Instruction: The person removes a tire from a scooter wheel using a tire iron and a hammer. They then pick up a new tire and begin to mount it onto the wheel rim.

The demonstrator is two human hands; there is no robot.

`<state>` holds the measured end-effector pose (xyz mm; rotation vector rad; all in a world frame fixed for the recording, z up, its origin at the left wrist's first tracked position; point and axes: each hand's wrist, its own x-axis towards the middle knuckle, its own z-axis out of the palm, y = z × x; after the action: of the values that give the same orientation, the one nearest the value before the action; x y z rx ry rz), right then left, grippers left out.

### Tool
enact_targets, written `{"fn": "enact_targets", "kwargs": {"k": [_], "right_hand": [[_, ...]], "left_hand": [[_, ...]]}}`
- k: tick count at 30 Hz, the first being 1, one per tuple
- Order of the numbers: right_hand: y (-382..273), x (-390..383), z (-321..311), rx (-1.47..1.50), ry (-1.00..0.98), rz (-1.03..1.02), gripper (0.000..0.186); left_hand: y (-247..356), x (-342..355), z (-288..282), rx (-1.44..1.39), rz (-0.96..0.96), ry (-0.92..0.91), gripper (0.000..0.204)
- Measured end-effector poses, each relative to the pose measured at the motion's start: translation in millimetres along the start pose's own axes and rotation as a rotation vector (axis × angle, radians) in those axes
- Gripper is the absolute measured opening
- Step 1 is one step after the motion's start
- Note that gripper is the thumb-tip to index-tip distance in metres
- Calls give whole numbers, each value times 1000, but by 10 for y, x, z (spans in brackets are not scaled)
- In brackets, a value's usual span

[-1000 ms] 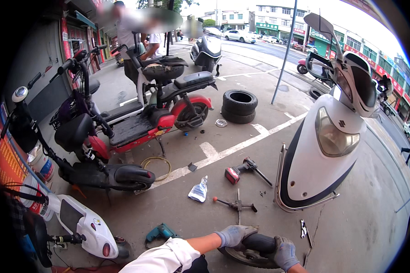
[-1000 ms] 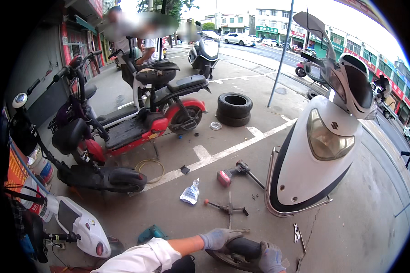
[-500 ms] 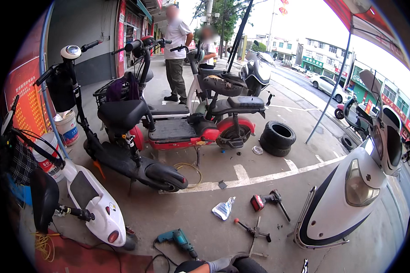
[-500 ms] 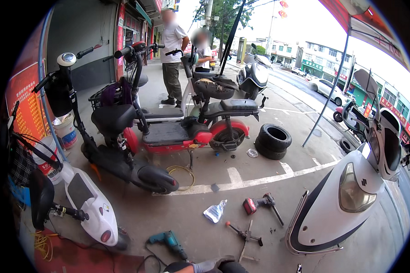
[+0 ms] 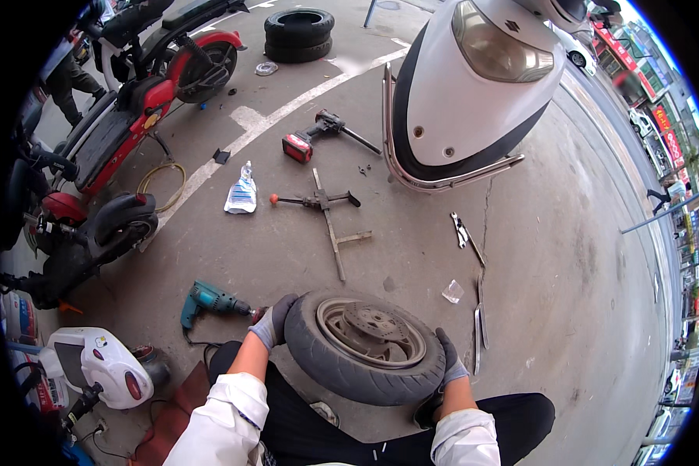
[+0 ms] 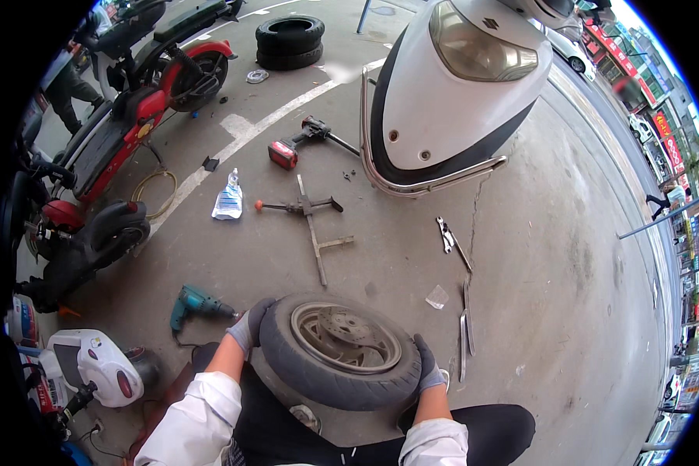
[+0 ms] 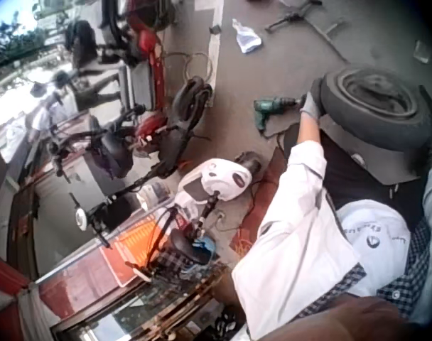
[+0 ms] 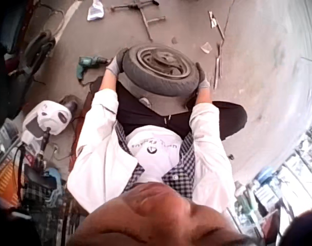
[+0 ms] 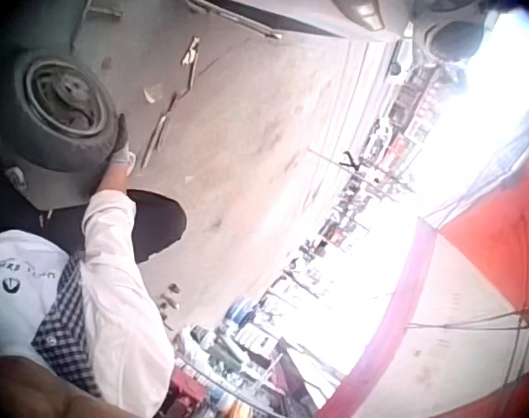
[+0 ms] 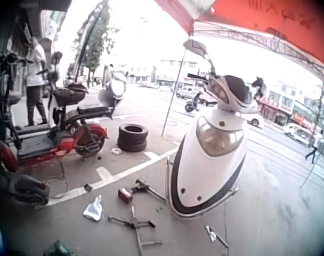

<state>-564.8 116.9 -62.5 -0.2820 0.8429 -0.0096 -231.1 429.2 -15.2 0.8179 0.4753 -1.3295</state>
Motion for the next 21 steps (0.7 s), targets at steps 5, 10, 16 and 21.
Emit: {"fn": "enact_targets", "kwargs": {"k": [5,10,16,21], "right_hand": [[-80,-260,347,-47,133,157,48],[-204,-138,-1,-259,183,-98,53],[-87,442,-683,-783,603,-465,61],[194,458,-427,-893,720,-654,58]], "left_hand": [[-290,-287,94,215,-98,103,53],[-395,38,257,455,138,3,57],[-537,1005,79,834,317,248,84],[-664,1294,-344,1612,413,582,70]]}}
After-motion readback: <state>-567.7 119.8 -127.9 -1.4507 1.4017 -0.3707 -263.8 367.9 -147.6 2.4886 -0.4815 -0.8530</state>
